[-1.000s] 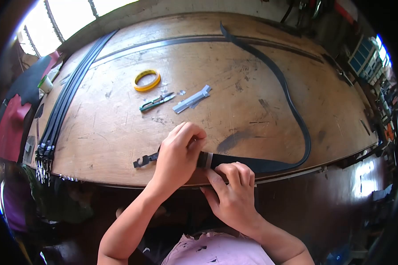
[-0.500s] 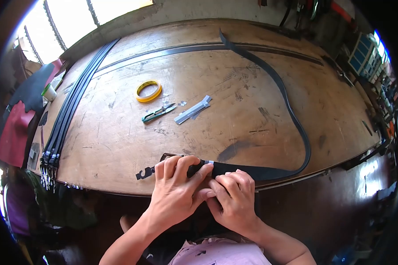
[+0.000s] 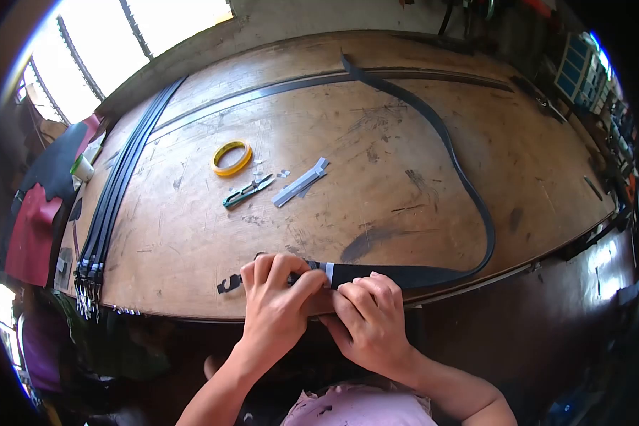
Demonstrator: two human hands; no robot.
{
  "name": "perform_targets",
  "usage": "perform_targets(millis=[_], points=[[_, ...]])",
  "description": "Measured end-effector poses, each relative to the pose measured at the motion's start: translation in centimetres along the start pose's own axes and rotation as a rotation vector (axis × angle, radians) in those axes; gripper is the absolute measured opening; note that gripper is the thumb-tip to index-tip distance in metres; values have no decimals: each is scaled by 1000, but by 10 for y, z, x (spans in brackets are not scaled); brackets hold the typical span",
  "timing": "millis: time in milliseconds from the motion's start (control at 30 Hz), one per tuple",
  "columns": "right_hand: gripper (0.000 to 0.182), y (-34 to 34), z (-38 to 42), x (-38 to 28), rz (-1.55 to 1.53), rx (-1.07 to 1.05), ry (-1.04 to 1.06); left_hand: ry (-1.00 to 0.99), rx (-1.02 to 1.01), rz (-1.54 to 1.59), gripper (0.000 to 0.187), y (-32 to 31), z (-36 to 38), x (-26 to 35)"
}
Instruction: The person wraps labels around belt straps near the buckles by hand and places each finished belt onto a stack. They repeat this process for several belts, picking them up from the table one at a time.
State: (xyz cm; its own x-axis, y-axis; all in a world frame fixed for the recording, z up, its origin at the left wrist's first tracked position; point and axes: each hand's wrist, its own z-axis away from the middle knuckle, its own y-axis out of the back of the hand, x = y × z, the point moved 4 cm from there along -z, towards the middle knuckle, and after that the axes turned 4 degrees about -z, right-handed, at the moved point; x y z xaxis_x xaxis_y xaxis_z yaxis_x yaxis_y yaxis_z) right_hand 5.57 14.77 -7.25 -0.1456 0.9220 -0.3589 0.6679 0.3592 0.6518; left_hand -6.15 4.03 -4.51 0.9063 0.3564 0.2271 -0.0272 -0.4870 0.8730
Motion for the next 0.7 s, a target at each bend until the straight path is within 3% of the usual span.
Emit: perform_targets(millis=[100, 200, 367, 467, 567, 700], points=[[37, -1, 0, 0, 5, 4, 2, 7, 76, -24, 32, -4, -7, 1], [42, -2, -1, 2, -2, 2, -5, -106, 190, -39, 24, 0, 1, 5], [41, 0, -2, 1, 3, 1, -11, -49, 160, -65, 21, -4, -8, 5], [39, 0, -3, 0, -7, 2, -7, -76, 166, -47, 34, -6, -6, 2], [37, 0, -5, 2, -5, 21, -7, -52, 124, 26, 20, -6, -10, -2], [30, 9, -10, 4, -77, -1, 11, 16, 118, -13, 39, 3, -15, -3]])
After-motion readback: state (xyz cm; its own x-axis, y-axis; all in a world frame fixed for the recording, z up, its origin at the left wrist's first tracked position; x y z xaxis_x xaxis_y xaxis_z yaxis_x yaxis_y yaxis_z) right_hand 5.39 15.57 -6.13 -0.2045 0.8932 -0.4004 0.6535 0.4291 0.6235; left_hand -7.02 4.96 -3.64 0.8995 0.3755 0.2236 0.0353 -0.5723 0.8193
